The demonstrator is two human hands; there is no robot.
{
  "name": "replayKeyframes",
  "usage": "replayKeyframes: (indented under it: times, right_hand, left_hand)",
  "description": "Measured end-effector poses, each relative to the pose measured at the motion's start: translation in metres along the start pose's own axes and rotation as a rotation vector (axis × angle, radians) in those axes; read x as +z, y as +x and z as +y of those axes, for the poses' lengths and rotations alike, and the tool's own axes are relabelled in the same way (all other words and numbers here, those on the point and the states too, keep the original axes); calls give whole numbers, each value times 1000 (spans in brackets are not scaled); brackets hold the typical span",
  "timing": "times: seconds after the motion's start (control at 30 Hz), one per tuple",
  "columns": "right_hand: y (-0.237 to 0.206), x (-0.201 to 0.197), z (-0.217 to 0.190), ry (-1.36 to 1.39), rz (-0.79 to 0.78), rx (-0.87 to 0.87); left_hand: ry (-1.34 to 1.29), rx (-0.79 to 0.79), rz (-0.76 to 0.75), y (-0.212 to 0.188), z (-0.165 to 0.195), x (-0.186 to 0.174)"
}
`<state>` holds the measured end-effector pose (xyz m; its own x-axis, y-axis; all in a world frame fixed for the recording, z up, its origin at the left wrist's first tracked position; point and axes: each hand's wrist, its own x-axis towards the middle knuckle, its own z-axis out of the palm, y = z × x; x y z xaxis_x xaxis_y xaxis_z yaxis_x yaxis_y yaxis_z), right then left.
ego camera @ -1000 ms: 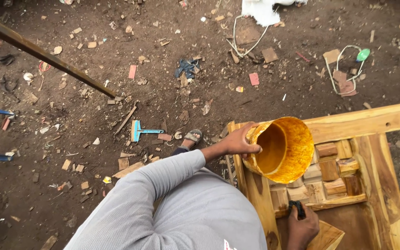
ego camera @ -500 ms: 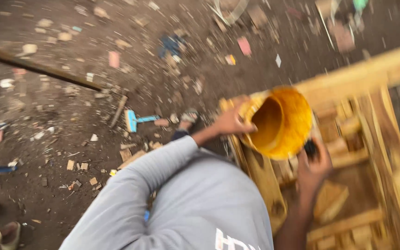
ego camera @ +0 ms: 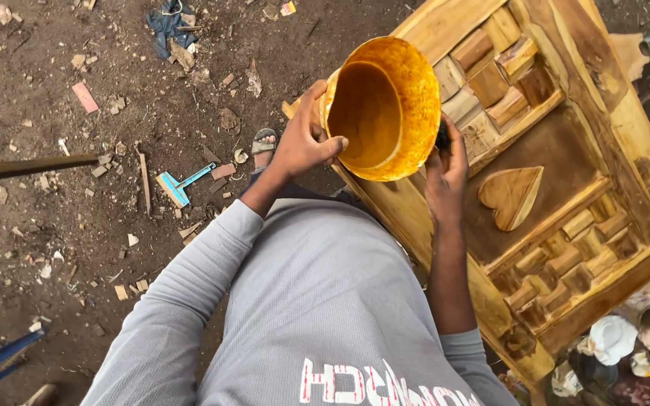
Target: The person applies a yellow liquid finish to a wooden board with a woven pattern and a heart-shaped cutout using a cloth. The person repeatedly dips the cloth into a bucket and rubs the finish onto the wood surface.
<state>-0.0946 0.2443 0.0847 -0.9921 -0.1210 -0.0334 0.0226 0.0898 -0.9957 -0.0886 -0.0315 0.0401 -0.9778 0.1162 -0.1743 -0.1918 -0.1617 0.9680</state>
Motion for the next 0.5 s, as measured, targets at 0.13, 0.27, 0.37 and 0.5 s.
replayKeyframes:
  times: [0.13,0.27,0.37,0.5]
  right_hand:
    - [5,-2,8,-41,72,-11]
    - [3,-7,-8,-275,74,-207]
    - [1,-7,-27,-626,92,-358]
    - [0,-8,-37,-583,77,-311]
  left_hand:
    - [173,113,43,-1,0,0]
    - [194,228,61,1,6,4]
    - [48,38,17,0,12,6]
    - [-6,-55,-2,1,19,9]
